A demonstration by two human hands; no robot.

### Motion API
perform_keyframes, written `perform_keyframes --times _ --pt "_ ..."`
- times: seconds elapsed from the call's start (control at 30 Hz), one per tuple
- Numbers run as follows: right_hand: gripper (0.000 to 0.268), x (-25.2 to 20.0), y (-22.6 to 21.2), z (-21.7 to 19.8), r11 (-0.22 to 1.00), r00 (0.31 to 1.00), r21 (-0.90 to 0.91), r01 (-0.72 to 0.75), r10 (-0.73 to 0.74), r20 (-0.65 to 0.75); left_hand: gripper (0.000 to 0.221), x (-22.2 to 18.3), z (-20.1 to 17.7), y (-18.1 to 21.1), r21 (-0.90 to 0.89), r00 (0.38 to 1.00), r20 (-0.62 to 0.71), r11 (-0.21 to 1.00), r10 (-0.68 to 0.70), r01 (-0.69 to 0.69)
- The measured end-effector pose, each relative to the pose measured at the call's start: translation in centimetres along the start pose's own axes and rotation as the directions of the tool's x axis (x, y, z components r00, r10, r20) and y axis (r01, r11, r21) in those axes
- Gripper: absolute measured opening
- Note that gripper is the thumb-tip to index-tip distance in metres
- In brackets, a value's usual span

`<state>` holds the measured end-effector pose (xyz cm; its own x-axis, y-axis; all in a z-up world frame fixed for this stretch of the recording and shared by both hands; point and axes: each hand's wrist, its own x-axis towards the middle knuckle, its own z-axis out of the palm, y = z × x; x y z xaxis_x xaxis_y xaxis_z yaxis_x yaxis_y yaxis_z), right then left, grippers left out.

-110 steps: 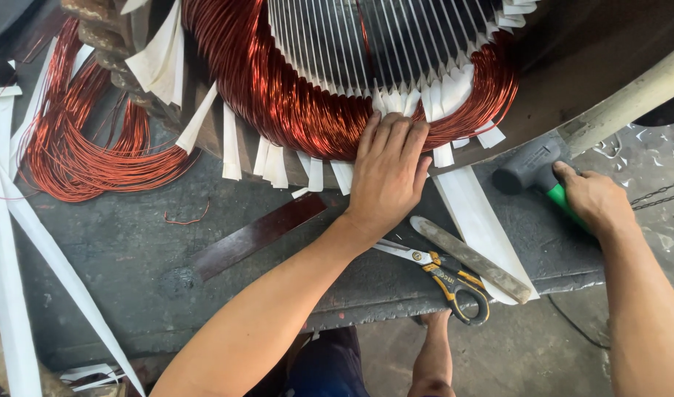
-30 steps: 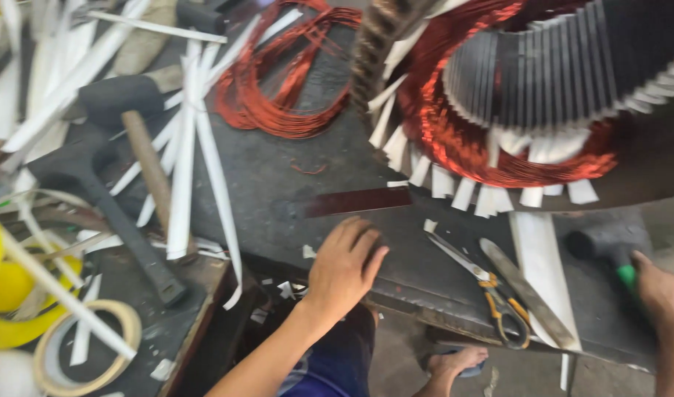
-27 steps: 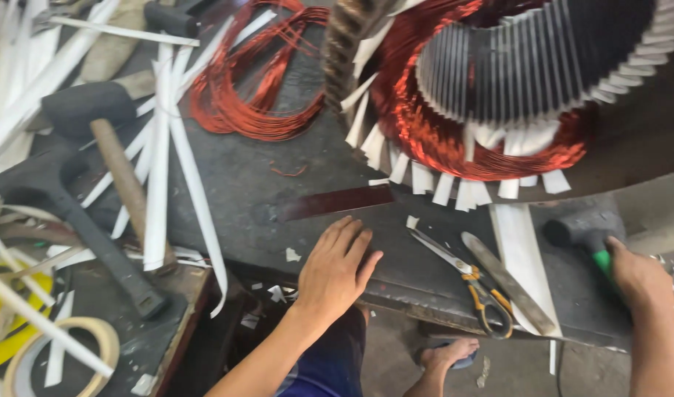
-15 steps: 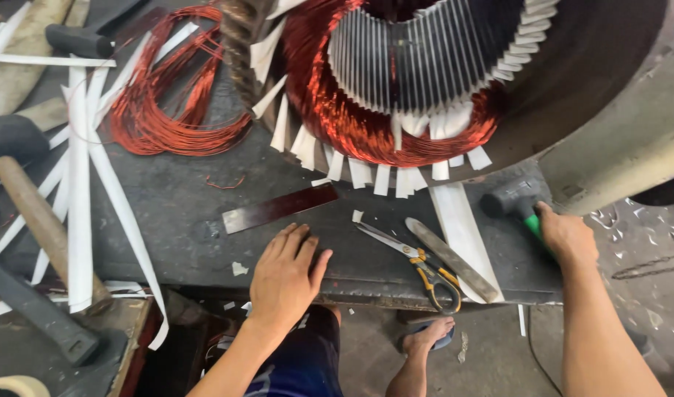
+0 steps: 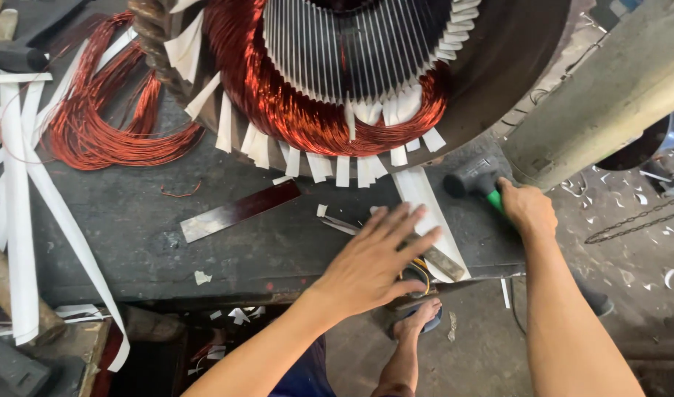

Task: Inserting insulation strips into the slots of an electric motor stator during a rewind process

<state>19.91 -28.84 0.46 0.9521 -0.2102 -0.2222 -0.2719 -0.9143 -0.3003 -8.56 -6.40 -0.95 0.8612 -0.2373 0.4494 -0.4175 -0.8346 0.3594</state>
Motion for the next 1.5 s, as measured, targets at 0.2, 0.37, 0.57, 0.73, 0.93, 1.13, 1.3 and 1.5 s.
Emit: perform_keyframes --times 0.2,0.37,0.57,0.73,0.93,1.13,1.3,1.5 --pt "0.075 2.0 1.0 0.6 0.993 0.991 0.034 0.114 -0.112 -0.072 0.076 2.7 1.7 -2.0 0.021 0.986 0.144 0.997 -0.080 0.077" --pt "0.081 0.8 0.7 0.5 0.989 0.988 0.010 0.145 -0.144 -0.056 0.052 1.7 1.2 -6.3 0.157 0.975 0.089 0.969 -0.205 0.189" --pt "0.080 0.9 0.5 0.3 0.994 0.993 0.018 0.112 -0.111 -0.045 0.031 2.9 0.9 -8.6 0.175 0.890 -0.451 0.984 0.061 0.021" --pt "0.082 1.5 1.0 0.8 0.989 0.985 0.004 0.151 -0.150 -0.083 0.032 9.1 -2.9 -13.9 0.387 0.782 -0.619 0.894 0.072 0.224" --pt "0.079 0.6 -0.3 0.0 0.996 0.993 0.009 0.091 -0.090 -0.070 0.051 10.7 -0.6 -16.7 0.490 0.723 -0.666 0.838 0.183 0.239" --pt "0.074 -0.7 -2.8 -0.4 0.998 1.000 -0.049 -0.029 0.029 0.004 0.068 9.8 -2.2 -14.5 0.420 0.819 -0.571 0.875 0.047 0.242" --pt "0.072 -1.0 -2.9 -0.4 0.998 0.999 -0.049 -0.051 0.051 0.007 0.064 9.6 -1.5 -14.6 0.386 0.809 -0.581 0.906 0.091 0.176" --pt "0.072 -0.6 -2.8 -0.2 0.997 0.999 -0.059 -0.051 0.051 0.007 0.057 9.6 -1.5 -14.7 0.422 0.799 -0.595 0.878 0.082 0.225"
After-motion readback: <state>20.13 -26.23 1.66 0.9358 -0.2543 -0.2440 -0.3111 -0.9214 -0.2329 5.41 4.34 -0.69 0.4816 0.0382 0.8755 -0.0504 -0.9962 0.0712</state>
